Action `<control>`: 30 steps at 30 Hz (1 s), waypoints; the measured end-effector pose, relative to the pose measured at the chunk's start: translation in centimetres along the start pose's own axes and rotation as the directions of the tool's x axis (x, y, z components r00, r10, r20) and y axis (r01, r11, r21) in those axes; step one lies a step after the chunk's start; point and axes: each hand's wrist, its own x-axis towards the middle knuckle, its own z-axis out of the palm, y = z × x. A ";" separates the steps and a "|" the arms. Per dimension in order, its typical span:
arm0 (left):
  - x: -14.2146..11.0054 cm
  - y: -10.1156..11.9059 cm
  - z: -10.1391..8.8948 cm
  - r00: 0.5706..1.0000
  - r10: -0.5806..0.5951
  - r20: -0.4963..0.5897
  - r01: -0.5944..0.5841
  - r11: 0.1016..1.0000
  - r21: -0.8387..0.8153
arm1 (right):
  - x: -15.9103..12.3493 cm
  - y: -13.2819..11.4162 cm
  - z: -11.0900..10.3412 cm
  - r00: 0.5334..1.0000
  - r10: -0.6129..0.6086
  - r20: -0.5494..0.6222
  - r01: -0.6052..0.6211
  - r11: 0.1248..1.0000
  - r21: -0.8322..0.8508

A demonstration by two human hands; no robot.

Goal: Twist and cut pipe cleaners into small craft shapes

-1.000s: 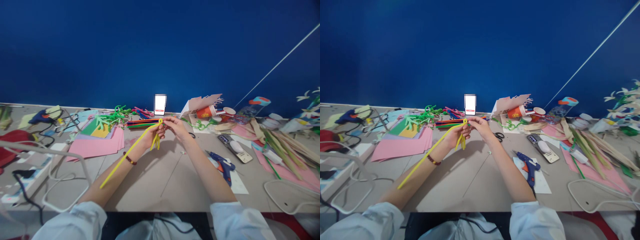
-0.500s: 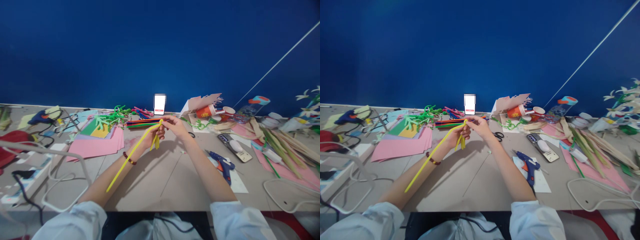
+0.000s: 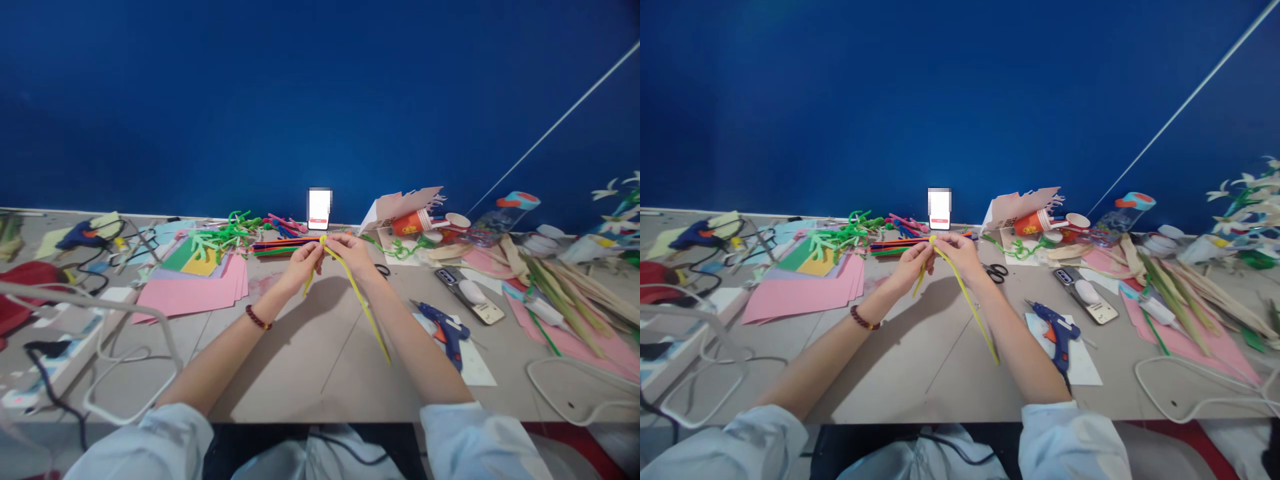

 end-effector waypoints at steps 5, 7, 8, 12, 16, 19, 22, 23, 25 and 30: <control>0.0 -0.1 0.0 0.997 0.072 -0.026 -0.068 0.987 0.146 | 0.1 0.0 -0.1 0.986 0.168 0.018 -0.169 0.980 0.108; -0.1 -0.1 0.1 0.996 0.073 -0.045 -0.066 0.987 0.148 | 0.1 0.0 -0.1 0.985 0.168 0.040 -0.172 0.977 0.126; -0.1 -0.1 0.2 0.996 0.068 -0.052 -0.060 0.988 0.142 | 0.1 0.0 -0.1 0.985 0.167 0.049 -0.173 0.976 0.136; -0.2 -0.1 0.3 0.997 0.044 -0.065 -0.037 0.994 0.101 | 0.1 0.2 0.0 0.975 0.210 0.067 -0.218 0.962 0.164; -0.2 -0.3 0.2 0.997 0.038 -0.071 -0.031 0.995 0.097 | 0.1 0.4 0.0 0.973 0.223 0.067 -0.230 0.961 0.154; -0.2 -0.3 0.2 0.998 0.030 -0.062 -0.024 0.996 0.091 | 0.0 0.3 0.1 0.967 0.245 0.073 -0.253 0.955 0.156; -0.2 -0.1 0.1 0.999 0.025 -0.049 -0.020 0.996 0.083 | -0.1 0.2 0.1 0.967 0.243 0.073 -0.252 0.953 0.170; -0.2 -0.1 0.1 0.999 0.023 -0.043 -0.019 0.996 0.083 | -0.1 0.1 0.2 0.969 0.237 0.067 -0.245 0.954 0.172; -0.1 -0.1 0.0 0.999 0.025 -0.030 -0.022 0.996 0.090 | 0.0 0.0 0.1 0.972 0.232 0.048 -0.237 0.956 0.174; -0.2 0.1 0.0 0.998 0.055 0.004 -0.056 0.991 0.124 | 0.3 -0.1 -0.2 0.971 0.239 0.018 -0.239 0.959 0.154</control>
